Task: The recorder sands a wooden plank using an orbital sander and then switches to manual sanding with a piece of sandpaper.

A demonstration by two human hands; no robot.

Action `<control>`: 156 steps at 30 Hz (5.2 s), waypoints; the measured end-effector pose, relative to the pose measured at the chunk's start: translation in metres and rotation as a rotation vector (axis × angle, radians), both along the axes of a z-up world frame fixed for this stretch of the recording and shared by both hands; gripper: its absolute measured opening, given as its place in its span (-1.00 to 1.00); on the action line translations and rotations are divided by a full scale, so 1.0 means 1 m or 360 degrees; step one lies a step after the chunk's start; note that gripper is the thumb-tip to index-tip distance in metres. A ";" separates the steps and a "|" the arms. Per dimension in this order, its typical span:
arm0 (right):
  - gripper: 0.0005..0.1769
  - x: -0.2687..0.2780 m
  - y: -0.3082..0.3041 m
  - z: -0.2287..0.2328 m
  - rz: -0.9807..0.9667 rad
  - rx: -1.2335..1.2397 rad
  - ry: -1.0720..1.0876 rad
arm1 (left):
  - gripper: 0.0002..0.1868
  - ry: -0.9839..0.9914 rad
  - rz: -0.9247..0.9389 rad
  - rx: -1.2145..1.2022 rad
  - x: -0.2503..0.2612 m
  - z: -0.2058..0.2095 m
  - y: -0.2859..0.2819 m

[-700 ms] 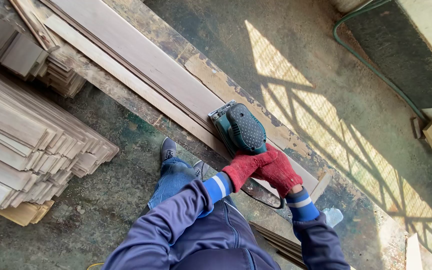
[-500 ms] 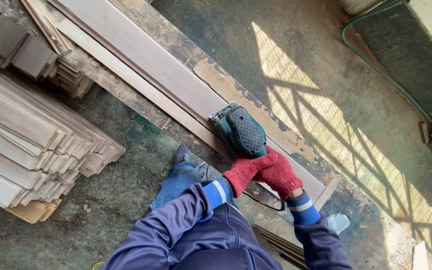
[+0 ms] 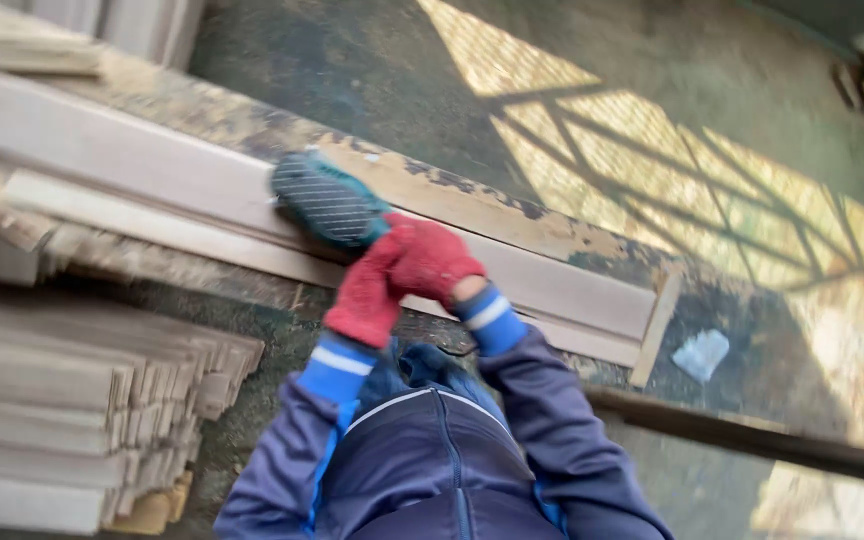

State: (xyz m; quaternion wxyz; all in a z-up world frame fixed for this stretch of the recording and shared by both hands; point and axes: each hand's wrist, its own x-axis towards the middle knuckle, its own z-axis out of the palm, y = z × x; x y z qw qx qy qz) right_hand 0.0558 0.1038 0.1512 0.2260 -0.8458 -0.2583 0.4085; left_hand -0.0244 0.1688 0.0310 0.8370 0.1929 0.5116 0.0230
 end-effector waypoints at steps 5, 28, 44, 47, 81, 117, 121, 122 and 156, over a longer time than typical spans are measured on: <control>-0.39 -0.012 0.017 -0.051 -0.0058 0.0082 0.0014 | -0.56 -0.0209 -0.0048 -0.0105 -0.023 0.010 0.032; -0.40 0.041 -0.307 -0.054 -0.0254 -0.0239 0.0019 | -0.25 0.0156 -0.0208 0.0220 0.058 -0.021 -0.315; -0.69 0.068 -0.501 -0.055 -0.0565 -0.0442 0.0020 | -0.05 0.0102 -0.0784 0.0056 0.095 -0.038 -0.512; -0.63 0.069 -0.494 -0.062 -0.0550 -0.0410 0.0065 | 0.03 0.0163 -0.0885 0.0070 0.093 -0.019 -0.495; -0.38 0.024 -0.312 -0.094 -0.0139 0.0053 -0.0003 | -0.62 0.0100 -0.0054 0.0286 0.021 -0.026 -0.299; -0.62 0.052 -0.676 -0.021 -0.1249 -0.0106 -0.0137 | 0.02 -0.0275 -0.1832 0.0492 0.117 0.048 -0.646; -0.63 0.038 -0.706 -0.043 -0.1663 -0.0113 0.0120 | 0.01 -0.0248 -0.1802 0.0355 0.111 0.066 -0.660; -0.69 0.037 -0.711 -0.046 -0.1718 -0.0110 0.0104 | -0.01 -0.0272 -0.1808 0.0323 0.110 0.065 -0.663; -0.11 0.022 -0.617 -0.248 -0.0307 0.0096 -0.1194 | -0.68 -0.0422 0.0392 -0.0123 -0.088 -0.087 -0.332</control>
